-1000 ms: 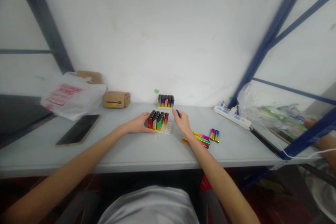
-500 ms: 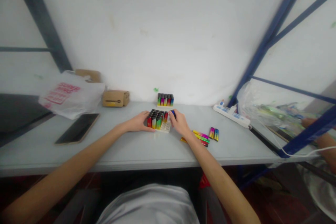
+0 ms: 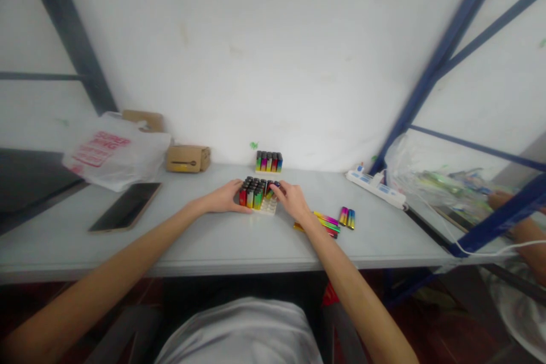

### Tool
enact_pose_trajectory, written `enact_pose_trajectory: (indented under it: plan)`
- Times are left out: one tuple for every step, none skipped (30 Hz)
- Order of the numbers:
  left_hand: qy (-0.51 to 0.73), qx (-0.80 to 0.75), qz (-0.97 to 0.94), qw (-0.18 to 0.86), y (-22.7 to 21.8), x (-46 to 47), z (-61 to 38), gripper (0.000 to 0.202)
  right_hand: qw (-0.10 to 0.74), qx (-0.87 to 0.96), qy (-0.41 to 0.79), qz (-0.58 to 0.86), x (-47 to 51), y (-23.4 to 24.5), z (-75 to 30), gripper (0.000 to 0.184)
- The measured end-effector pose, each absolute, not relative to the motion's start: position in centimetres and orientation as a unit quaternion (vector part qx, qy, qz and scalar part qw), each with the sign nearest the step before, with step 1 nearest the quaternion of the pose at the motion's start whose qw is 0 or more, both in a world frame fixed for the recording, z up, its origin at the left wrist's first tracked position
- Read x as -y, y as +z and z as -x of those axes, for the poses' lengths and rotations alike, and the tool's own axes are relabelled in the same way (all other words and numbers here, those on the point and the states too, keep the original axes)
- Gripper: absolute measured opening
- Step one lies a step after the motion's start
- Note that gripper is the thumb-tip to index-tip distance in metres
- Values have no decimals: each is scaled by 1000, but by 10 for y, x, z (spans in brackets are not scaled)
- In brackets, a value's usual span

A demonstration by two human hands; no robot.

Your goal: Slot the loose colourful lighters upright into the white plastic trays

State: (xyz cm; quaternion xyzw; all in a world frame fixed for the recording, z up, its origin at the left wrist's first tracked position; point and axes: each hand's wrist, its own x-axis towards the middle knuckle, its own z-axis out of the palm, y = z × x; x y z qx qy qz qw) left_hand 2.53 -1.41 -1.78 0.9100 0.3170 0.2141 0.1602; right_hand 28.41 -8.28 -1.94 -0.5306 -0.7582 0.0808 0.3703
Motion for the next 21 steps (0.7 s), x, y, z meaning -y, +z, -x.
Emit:
enact_pose_trajectory:
  plan:
    - [217,-315,-910,163,-18,14,-25,80,356,770,80,523,83,-20,-284,41]
    - [218,-312,-910,166,-18,14,-25,80,337,783,75,517,82,-20,-284,39]
    - [218,-311,-910,168,-18,14,-25,80,317,795,64,513,82,-20,-283,36]
    - [216,-310,-910,168,-19,13,-25,81,298,805,52,510,82,-20,-283,33]
    - [215,-311,-911,167,-19,13,-25,81,281,813,42,509,82,-20,-282,31]
    - [213,-313,-911,166,-19,13,-25,82,266,817,33,510,82,-19,-280,30]
    - [212,-314,-910,165,-19,13,-25,82,250,818,24,517,82,-18,-279,30]
    - [212,-315,-910,164,-20,13,-25,83,235,815,13,530,83,-17,-278,31]
    - [211,-315,-911,163,-20,13,-25,83,221,806,-3,549,83,-16,-276,32]
    - [210,-315,-911,163,-20,12,-24,84,208,794,-23,571,84,-15,-275,34]
    - [208,-314,-912,162,-20,12,-24,84,196,780,-43,592,85,-15,-274,37]
    - [206,-313,-913,160,-21,11,-24,83,185,770,-59,608,85,-14,-274,39]
    - [204,-312,-914,158,-21,11,-24,83,175,764,-67,617,86,-15,-273,41]
    - [202,-311,-915,157,-21,10,-24,83,168,764,-66,619,86,-15,-273,43]
    - [203,-309,-916,157,-22,10,-24,82,166,768,-59,616,86,-15,-274,44]
    - [205,-307,-916,158,-22,9,-23,81,173,771,-51,610,87,-15,-275,46]
    - [207,-306,-916,159,-22,9,-23,81,188,772,-44,605,88,-14,-277,46]
    - [209,-306,-915,160,-22,9,-23,80,211,770,-40,601,89,-12,-280,47]
    - [211,-307,-914,160,-22,10,-23,80,234,766,-38,598,92,-10,-285,47]
    - [210,-309,-914,160,-21,10,-23,81,257,761,-39,595,95,-7,-292,47]
    - [208,-311,-913,160,-21,10,-23,81,274,758,-39,590,99,-4,-302,46]
